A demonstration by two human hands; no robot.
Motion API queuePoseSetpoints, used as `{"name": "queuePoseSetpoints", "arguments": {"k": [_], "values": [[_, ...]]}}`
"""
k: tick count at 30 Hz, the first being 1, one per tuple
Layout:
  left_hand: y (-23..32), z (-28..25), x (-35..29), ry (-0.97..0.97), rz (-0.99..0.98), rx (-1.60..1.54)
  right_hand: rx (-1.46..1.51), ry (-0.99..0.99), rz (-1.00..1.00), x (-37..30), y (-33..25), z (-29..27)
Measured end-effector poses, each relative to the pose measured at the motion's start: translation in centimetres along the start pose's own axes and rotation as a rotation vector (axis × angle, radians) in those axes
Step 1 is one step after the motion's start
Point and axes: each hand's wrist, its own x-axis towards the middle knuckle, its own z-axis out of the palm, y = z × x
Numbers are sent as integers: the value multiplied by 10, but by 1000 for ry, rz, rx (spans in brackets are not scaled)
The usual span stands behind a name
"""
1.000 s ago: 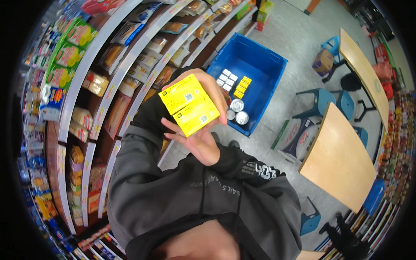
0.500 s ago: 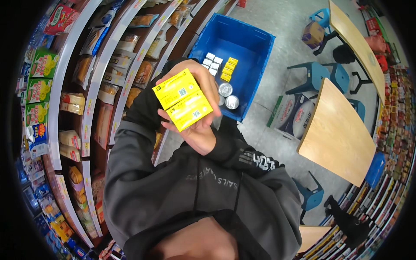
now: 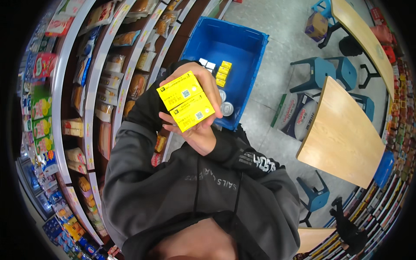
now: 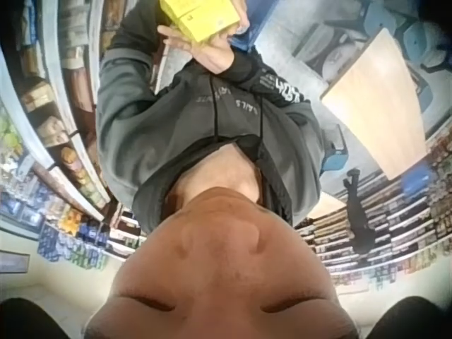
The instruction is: Picking various food and snack items from a supermarket shelf and placing them into a blue crate.
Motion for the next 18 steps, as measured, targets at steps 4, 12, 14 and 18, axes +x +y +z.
{"name": "queuePoseSetpoints", "arguments": {"k": [4, 12, 14, 18], "values": [[-9, -33, -7, 39, 81, -5, 28, 64, -31, 2, -21, -16], [-25, -85, -37, 71, 34, -122, 135, 158, -27, 8, -50, -50], [-34, -86, -48, 144, 60, -227, 132, 177, 11, 10, -52, -61], [-43, -86, -60, 237, 122, -313, 155, 219, 47, 12, -53, -72]]}}
